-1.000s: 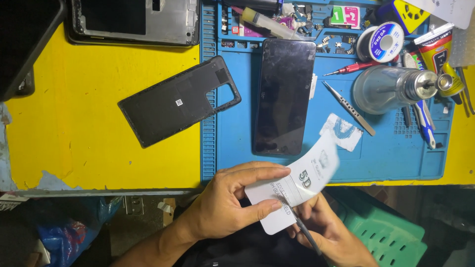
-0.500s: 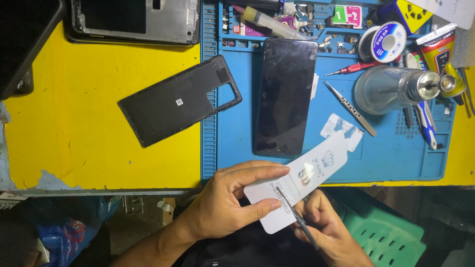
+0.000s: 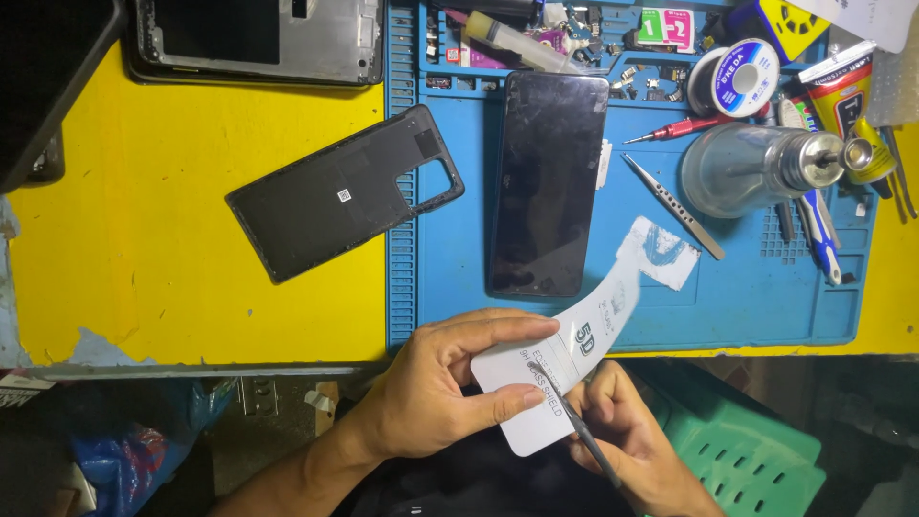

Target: Trimming a protective film to size using scissors and fitting it onto a smartphone.

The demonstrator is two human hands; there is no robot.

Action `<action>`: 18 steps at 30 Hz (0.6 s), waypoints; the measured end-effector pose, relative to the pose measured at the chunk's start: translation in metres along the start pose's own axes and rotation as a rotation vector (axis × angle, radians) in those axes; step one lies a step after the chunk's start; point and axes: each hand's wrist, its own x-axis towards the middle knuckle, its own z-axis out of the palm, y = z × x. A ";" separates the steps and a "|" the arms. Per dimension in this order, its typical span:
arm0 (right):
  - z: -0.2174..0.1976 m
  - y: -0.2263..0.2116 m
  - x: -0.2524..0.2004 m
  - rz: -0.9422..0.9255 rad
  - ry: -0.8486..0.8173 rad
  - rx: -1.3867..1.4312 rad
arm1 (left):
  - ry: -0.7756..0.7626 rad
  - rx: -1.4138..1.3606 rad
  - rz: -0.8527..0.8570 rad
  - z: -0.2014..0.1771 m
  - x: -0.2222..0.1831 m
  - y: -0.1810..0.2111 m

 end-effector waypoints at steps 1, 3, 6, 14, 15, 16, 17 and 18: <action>0.001 0.000 0.000 -0.006 -0.002 0.001 | 0.008 0.022 0.000 0.000 0.000 0.000; 0.004 -0.004 0.001 -0.012 -0.008 0.001 | 0.019 0.046 0.001 0.000 0.000 0.001; 0.007 -0.010 0.001 -0.033 -0.040 -0.029 | 0.041 0.101 0.030 -0.001 -0.001 0.006; 0.004 -0.022 -0.007 0.055 0.032 -0.359 | 0.025 0.241 0.072 0.000 -0.002 0.012; 0.005 -0.021 -0.005 0.055 0.032 -0.359 | 0.025 0.240 0.072 -0.001 -0.002 0.010; 0.005 -0.021 -0.001 0.068 0.018 -0.310 | 0.019 0.182 0.050 -0.002 -0.002 0.008; 0.005 -0.021 0.002 0.081 0.005 -0.261 | 0.013 0.123 0.027 -0.002 -0.001 0.006; 0.004 -0.017 0.002 0.080 0.005 -0.261 | 0.012 0.123 0.027 -0.002 -0.001 0.005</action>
